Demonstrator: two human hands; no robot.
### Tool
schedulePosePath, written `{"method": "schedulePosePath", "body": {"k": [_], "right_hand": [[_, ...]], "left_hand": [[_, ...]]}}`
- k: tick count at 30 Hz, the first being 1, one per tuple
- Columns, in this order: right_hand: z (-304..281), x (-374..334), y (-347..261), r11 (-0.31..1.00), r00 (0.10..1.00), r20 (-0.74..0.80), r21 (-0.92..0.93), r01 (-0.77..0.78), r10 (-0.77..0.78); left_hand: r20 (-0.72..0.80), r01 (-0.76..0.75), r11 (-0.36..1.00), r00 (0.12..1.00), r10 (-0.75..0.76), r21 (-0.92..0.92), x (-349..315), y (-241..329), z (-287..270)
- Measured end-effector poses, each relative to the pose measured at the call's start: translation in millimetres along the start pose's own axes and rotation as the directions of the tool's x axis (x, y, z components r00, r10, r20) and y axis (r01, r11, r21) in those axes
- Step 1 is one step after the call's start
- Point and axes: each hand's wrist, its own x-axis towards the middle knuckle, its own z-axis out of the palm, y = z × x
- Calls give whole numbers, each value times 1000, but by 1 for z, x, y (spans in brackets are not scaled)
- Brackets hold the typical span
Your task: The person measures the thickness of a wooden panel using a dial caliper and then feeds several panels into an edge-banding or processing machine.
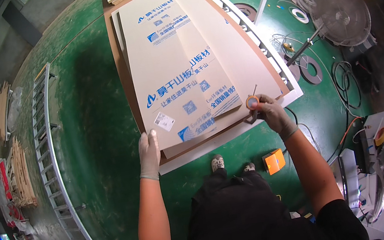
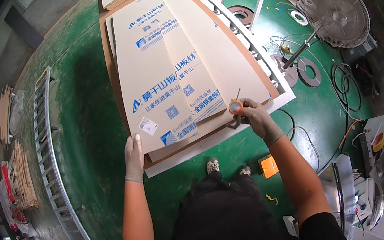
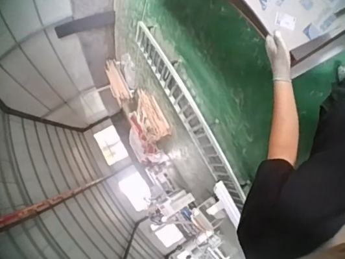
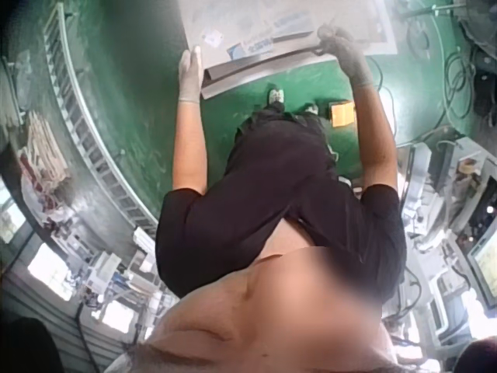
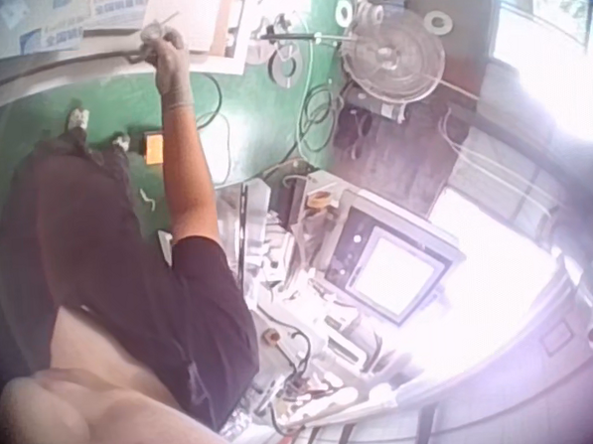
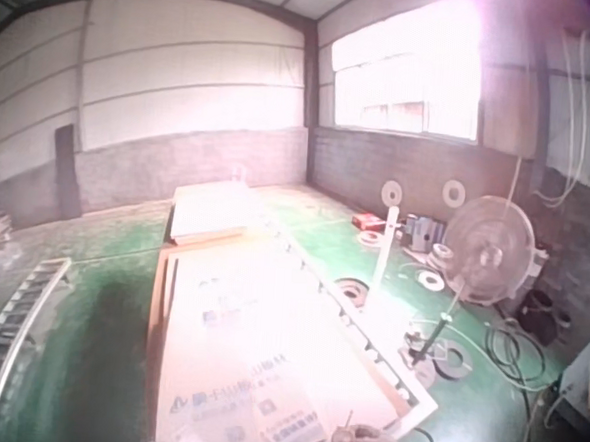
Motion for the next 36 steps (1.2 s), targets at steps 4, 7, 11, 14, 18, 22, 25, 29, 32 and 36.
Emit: {"method": "schedulePosePath", "body": {"k": [4,7,11,14,18,22,25,29,32,36], "right_hand": [[2,25,-8,996,998,-9,-51,69,-70],[4,30,-10,986,996,88,-167,7,8],[9,26,-19,962,980,188,-272,-13,66],[7,24,-10,944,968,245,-329,39,46],[6,6,7,956,972,230,-272,107,-43],[2,-31,29,978,964,261,-209,-3,59],[1,-60,35,970,958,248,-228,-85,142],[-3,-83,46,991,966,241,-111,-73,98],[-9,-84,59,997,969,234,-37,-68,74],[3,-78,61,980,960,252,122,-158,124]], "left_hand": [[-53,-69,974,997,58,-216,16,15,22],[58,-23,947,997,44,-321,19,19,18],[177,68,887,984,16,-457,20,23,11],[131,108,844,990,-45,-525,13,28,16],[158,98,802,987,-5,-589,-1,29,12],[211,130,812,978,-8,-569,-34,24,1],[212,156,804,977,-38,-573,-62,18,-6],[205,273,618,962,-180,-737,-95,-14,-8],[195,279,177,903,-383,-944,-128,-26,11],[289,295,-15,920,-264,-955,-147,-13,58]]}}
